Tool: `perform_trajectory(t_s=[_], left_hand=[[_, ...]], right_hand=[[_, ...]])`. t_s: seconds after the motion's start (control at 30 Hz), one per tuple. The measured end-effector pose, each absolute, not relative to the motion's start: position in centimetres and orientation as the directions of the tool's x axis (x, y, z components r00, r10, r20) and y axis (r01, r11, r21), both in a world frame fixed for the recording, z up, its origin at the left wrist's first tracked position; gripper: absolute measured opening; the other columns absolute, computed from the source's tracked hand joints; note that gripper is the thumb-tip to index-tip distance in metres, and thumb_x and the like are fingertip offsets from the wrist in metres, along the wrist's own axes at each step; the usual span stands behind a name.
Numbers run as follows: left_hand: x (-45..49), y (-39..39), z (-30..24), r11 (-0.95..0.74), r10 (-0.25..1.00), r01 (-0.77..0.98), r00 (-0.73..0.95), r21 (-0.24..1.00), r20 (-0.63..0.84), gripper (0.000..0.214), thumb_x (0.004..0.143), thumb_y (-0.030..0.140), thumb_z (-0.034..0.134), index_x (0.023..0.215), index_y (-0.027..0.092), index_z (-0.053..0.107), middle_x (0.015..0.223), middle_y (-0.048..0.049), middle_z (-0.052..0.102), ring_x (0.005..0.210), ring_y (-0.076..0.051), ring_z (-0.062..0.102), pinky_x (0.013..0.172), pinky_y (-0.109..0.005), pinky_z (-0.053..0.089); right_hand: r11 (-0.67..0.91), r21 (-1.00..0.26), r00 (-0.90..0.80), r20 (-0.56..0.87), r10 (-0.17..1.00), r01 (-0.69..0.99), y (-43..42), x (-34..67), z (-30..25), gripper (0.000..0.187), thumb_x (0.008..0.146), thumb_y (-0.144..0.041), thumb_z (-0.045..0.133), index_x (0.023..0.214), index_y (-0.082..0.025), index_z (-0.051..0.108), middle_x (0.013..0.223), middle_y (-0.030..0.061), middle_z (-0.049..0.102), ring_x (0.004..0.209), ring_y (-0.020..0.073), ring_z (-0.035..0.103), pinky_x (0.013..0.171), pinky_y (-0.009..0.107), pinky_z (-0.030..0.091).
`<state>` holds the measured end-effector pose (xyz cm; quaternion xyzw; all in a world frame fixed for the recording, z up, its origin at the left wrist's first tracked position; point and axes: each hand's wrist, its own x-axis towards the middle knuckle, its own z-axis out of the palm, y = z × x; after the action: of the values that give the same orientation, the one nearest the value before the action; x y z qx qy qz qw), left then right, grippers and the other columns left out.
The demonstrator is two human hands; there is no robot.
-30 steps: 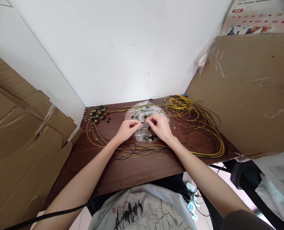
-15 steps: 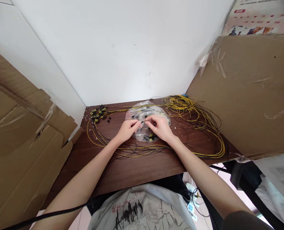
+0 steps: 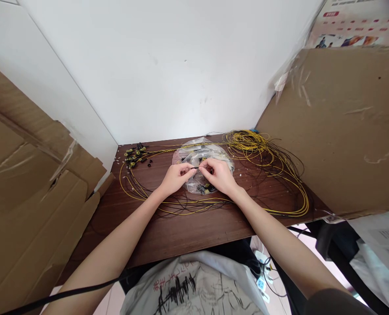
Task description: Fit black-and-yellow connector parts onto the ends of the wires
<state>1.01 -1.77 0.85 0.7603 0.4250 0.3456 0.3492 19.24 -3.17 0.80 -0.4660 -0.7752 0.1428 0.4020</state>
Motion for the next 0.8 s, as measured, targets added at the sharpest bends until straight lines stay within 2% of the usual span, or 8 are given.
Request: perform_trajectory(t_s=[0.2, 0.57, 0.7, 0.8], left_hand=[[1.03, -1.76, 0.87, -0.388, 0.883, 0.386, 0.417, 0.837, 0.216, 0.028, 0.083, 0.037, 0.053, 0.069, 0.014, 0.059, 0.052, 0.0032, 0.048, 0.049, -0.009, 0.042, 0.052, -0.021, 0.033], [1.13, -1.74, 0.87, -0.379, 0.881, 0.344, 0.417, 0.859, 0.222, 0.022, 0.083, 0.033, 0.052, 0.071, 0.014, 0.054, 0.053, 0.0042, 0.048, 0.05, -0.008, 0.044, 0.055, -0.02, 0.036], [1.13, -1.78, 0.91, -0.372, 0.888, 0.348, 0.404, 0.86, 0.221, 0.022, 0.082, 0.033, 0.053, 0.074, 0.014, 0.057, 0.051, 0.0044, 0.049, 0.049, -0.008, 0.046, 0.055, -0.02, 0.038], [1.1, -1.72, 0.86, -0.37, 0.891, 0.355, 0.399, 0.859, 0.219, 0.022, 0.082, 0.034, 0.053, 0.083, 0.013, 0.062, 0.051, 0.0045, 0.05, 0.048, -0.009, 0.047, 0.055, -0.021, 0.039]], right_hand=[[0.499, -0.603, -0.213, 0.482, 0.85, 0.623, -3.12, 19.16, 0.76, 0.011, 0.083, -0.022, 0.055, 0.078, -0.018, 0.063, 0.073, 0.0015, 0.065, 0.066, 0.0144, 0.058, 0.063, 0.025, 0.041], [0.496, -0.613, -0.198, 0.489, 0.85, 0.616, -3.13, 19.08, 0.8, 0.011, 0.082, -0.022, 0.055, 0.077, -0.017, 0.064, 0.071, 0.0016, 0.066, 0.065, 0.014, 0.057, 0.062, 0.024, 0.04], [0.521, -0.609, -0.225, 0.496, 0.838, 0.598, -3.13, 19.21, 0.84, 0.011, 0.082, -0.022, 0.055, 0.077, -0.017, 0.063, 0.072, 0.0016, 0.065, 0.065, 0.0136, 0.057, 0.06, 0.024, 0.04], [0.557, -0.599, -0.27, 0.504, 0.821, 0.575, -3.15, 19.24, 0.78, 0.01, 0.083, -0.021, 0.054, 0.078, -0.017, 0.062, 0.074, 0.0018, 0.065, 0.065, 0.0132, 0.057, 0.06, 0.023, 0.04]])
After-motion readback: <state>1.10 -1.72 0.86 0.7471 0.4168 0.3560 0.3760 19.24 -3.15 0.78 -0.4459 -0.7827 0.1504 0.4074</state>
